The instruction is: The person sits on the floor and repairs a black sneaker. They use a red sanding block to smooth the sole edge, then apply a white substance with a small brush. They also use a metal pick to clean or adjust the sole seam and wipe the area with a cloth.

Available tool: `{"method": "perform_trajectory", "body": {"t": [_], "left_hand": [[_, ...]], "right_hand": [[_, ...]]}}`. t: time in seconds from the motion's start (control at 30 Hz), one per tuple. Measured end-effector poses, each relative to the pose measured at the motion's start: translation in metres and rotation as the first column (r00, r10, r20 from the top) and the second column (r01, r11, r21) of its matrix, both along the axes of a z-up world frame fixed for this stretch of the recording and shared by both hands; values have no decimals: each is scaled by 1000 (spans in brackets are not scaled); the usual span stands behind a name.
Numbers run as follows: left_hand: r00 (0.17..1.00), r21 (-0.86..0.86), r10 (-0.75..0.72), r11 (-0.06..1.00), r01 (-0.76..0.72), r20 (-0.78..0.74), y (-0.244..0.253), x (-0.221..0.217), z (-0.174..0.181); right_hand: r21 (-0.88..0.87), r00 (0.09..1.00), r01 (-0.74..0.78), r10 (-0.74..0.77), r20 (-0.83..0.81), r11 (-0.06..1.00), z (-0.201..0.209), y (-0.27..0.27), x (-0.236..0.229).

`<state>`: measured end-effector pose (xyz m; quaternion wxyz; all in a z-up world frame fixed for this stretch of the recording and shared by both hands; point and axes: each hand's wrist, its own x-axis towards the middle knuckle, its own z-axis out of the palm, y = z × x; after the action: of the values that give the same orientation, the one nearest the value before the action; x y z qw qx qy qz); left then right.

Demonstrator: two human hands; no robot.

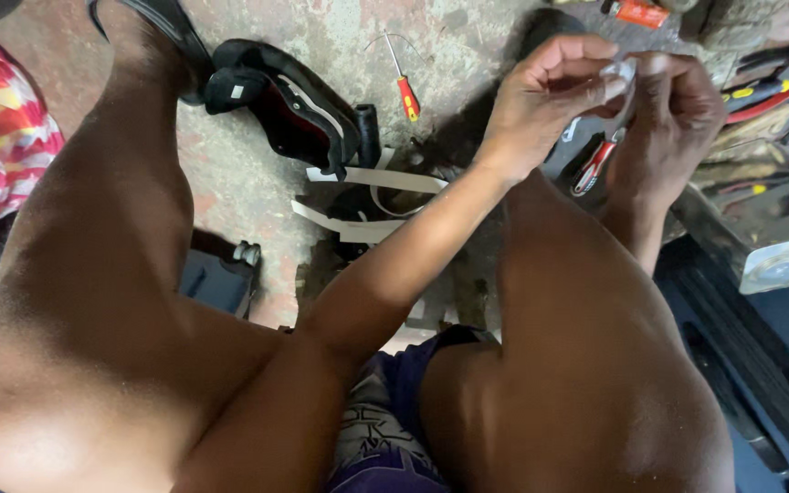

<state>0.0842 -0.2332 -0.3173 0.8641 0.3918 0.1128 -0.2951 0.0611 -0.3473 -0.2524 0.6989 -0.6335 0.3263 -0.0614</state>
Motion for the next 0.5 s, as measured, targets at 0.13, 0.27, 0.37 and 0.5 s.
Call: {"method": "perform_trajectory", "body": {"t": [0.13,0.27,0.37,0.5], "left_hand": [[965,491,-130,871,1,229,7,14,14],[818,627,-362,779,1,447,25,28,14],[726,674,-440,738,-43,529,43,52,-10],[698,905,-608,403,-140,379,55,69,-50]], "right_hand": [[-115,984,-172,166,-64,978,13,4,1],[168,986,-162,153,65,972,9,0,-3],[35,981,-193,194,-24,981,4,-2,-7],[-99,983,-177,181,41,979,-2,-9,-13]]}}
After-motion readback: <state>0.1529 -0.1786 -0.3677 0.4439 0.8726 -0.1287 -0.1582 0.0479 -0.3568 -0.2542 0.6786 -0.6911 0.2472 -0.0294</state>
